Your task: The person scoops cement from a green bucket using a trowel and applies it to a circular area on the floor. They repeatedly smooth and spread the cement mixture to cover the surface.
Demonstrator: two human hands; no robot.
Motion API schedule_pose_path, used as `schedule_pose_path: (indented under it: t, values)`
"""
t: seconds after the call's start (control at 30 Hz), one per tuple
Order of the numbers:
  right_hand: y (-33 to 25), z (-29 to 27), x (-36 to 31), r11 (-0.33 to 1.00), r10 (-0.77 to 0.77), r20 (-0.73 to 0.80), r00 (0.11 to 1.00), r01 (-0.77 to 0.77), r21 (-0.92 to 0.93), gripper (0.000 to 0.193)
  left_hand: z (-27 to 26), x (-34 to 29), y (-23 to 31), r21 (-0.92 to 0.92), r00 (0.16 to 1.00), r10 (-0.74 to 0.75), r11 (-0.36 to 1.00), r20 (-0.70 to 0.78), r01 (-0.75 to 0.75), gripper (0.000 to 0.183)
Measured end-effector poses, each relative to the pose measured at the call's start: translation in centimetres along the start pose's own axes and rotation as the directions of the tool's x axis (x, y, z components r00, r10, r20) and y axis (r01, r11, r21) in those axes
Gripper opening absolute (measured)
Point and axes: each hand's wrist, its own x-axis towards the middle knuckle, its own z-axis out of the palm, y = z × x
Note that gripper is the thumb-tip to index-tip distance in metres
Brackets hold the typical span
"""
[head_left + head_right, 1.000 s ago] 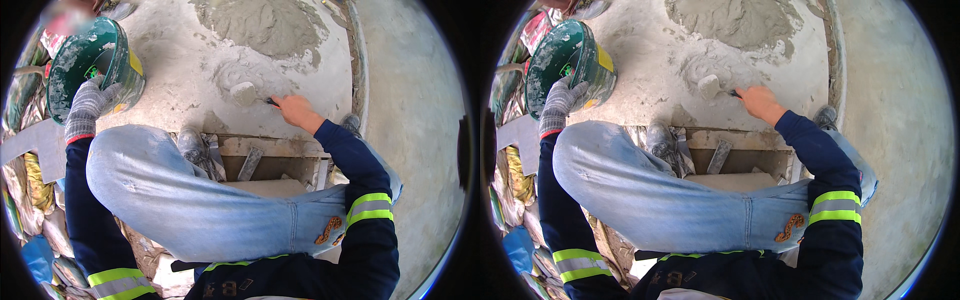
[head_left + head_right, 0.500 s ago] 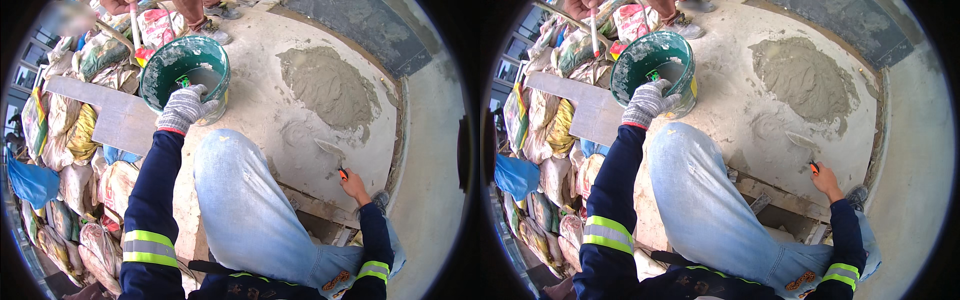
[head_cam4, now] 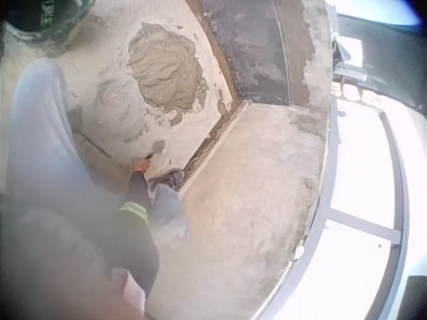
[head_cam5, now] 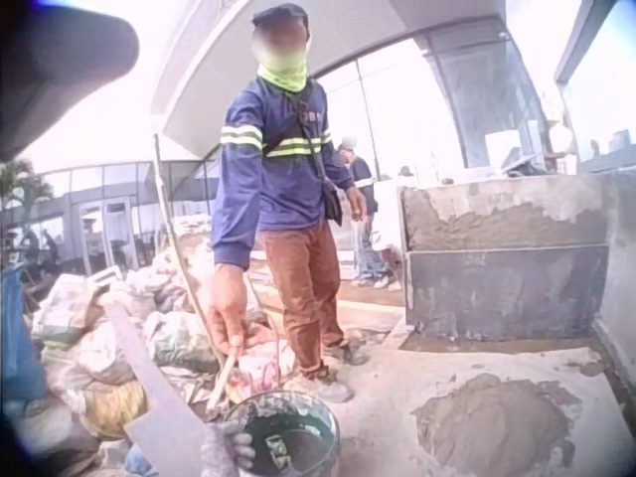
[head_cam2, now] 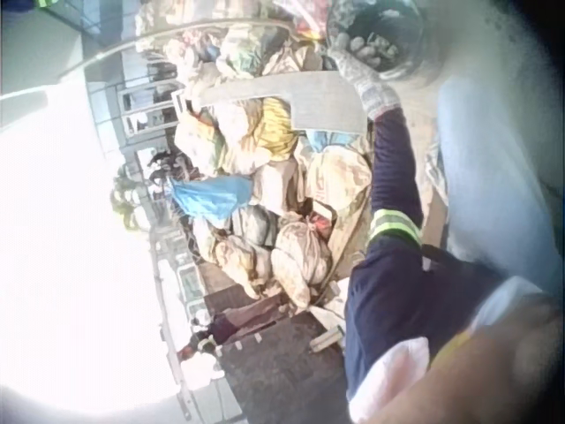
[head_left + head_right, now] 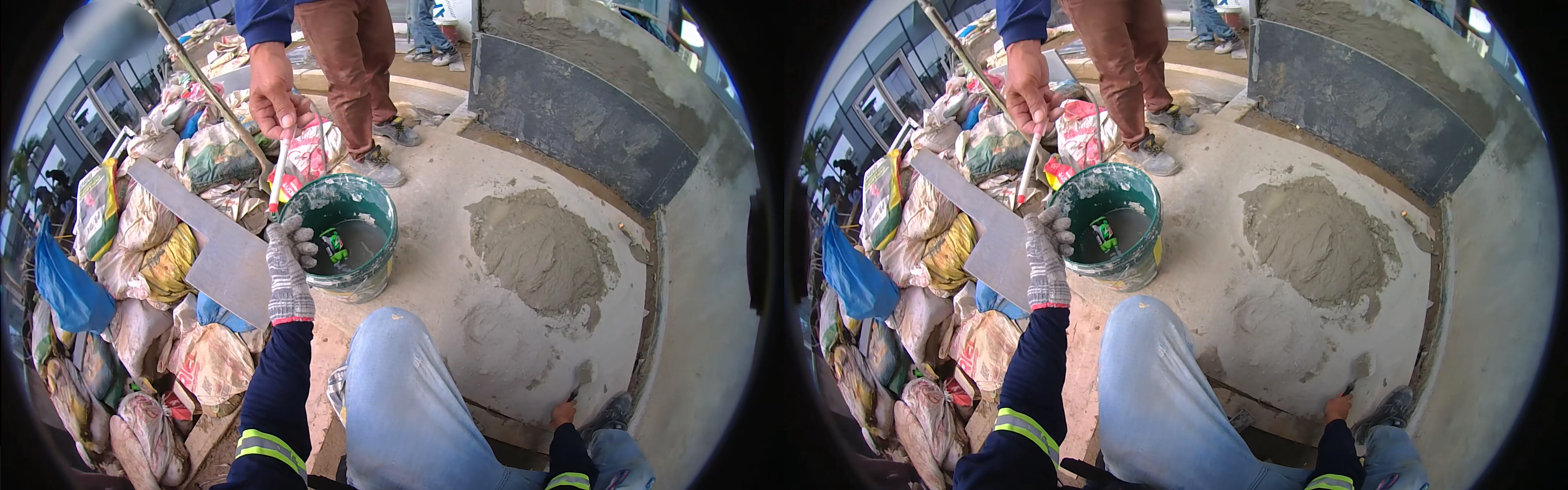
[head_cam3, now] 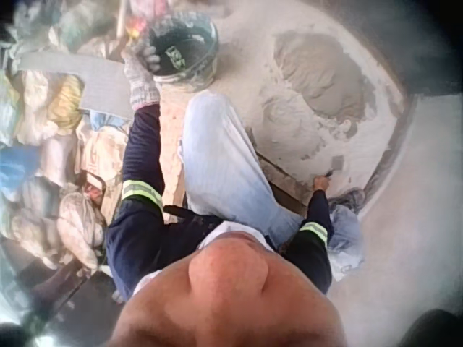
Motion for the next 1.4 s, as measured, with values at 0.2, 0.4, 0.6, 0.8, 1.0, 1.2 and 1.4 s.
schedule_pose_path:
  t: [0.2,0.4,0.6,0.8,1.0,1.2,1.4]
  values:
    - [-9.5,-7.3,0.5,0.896,-0.278,-0.236,0.931,0.34,0.286,0.059,5.9,0.8,11.9,-0.264,0.918,-0.131,0.934,0.376,0.241,0.055]
    - [-23.0,-21.8,-15.6,0.353,-0.721,-0.336,0.606,0.739,0.573,0.053,9.4,-2.9,15.5,-0.463,0.941,-0.069,0.858,0.33,0.225,0.038]
    - [-25.6,-30.5,-26.6,0.01,-0.877,-0.331,0.349,0.701,0.713,0.041,13.6,-8.4,15.1,-0.473,0.986,0.037,0.88,0.165,0.046,0.017]
    - [-26.2,-35.6,-32.9,-0.134,-0.948,-0.31,0.064,0.806,0.576,0.039,19.0,-19.5,7.4,-0.52,0.883,0.269,0.854,0.384,-0.034,0.035]
    - [-19.7,-35.3,-31.5,-0.012,-0.891,-0.409,0.196,0.892,0.453,0.029,23.9,-31.8,2.7,-0.144,0.714,0.195,0.981,0.673,-0.132,0.035]
    - [-12.1,-36.3,-31.1,0.181,-0.752,-0.439,0.492,0.794,0.581,0.021,21.3,-23.1,5.8,-0.649,0.797,0.517,0.729,0.312,-0.219,0.051]
    - [-12.8,-33.4,-34.5,-0.15,-0.531,-0.78,0.331,0.869,0.472,0.023,23.9,-29.4,3.7,-0.636,0.789,0.229,0.731,0.57,0.247,0.058]
